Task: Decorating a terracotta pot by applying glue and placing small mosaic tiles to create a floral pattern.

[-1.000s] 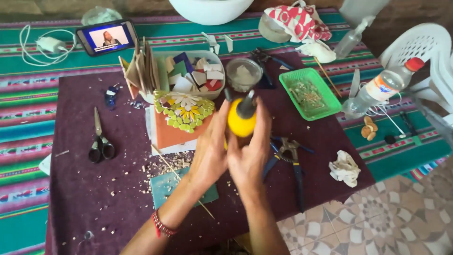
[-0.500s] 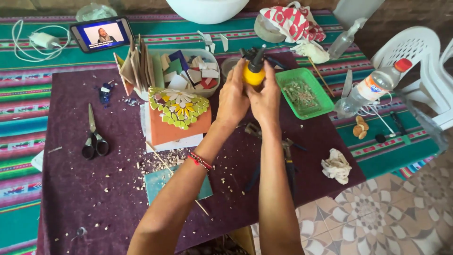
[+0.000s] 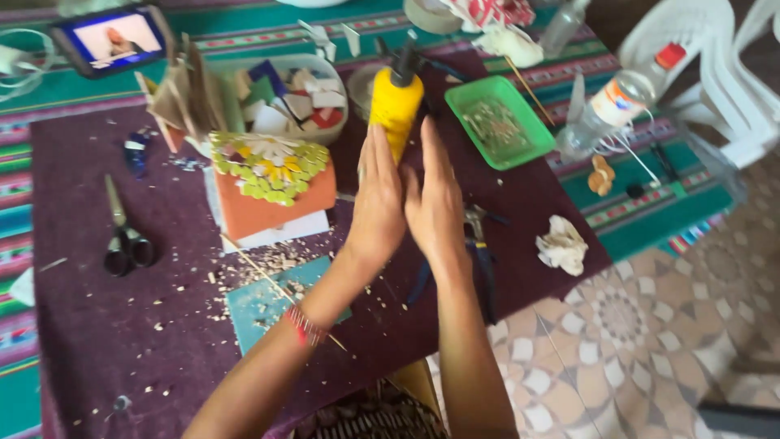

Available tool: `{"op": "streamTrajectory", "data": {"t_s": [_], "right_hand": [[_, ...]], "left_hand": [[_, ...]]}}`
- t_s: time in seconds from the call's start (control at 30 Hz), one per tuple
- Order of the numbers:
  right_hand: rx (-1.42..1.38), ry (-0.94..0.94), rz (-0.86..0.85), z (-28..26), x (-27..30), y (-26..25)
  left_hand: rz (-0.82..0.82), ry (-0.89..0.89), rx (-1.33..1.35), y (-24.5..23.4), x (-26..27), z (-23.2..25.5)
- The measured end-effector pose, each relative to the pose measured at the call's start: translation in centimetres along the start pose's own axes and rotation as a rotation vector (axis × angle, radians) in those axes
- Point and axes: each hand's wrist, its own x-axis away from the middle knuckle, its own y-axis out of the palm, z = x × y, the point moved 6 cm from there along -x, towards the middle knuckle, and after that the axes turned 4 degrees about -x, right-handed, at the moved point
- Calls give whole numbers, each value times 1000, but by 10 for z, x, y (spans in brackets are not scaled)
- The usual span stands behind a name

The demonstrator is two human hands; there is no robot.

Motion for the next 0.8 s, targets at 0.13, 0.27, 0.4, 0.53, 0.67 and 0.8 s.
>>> {"op": "streamTrajectory", "data": {"t_s": [0.13,0.27,0.4,0.53,0.67,0.8], "right_hand": [[139,140,-191,6,71,-31],[552,158,-262,40,123,-49],[655,363,-431,72,136,-41],[677,425,-492,76,136,-28],[743,254,-263,78,130,-37],[576,148,-95,40,122,-63]], "left_hand": [[-188,68,-182,15,70,26],[-162,276,-575,56,106,27],[-464,221,-622,67,104,48],[-477,195,-707,91,95,37],[-294,233,-648,118,98,17],[-100,169,-699,124,113,6]]}}
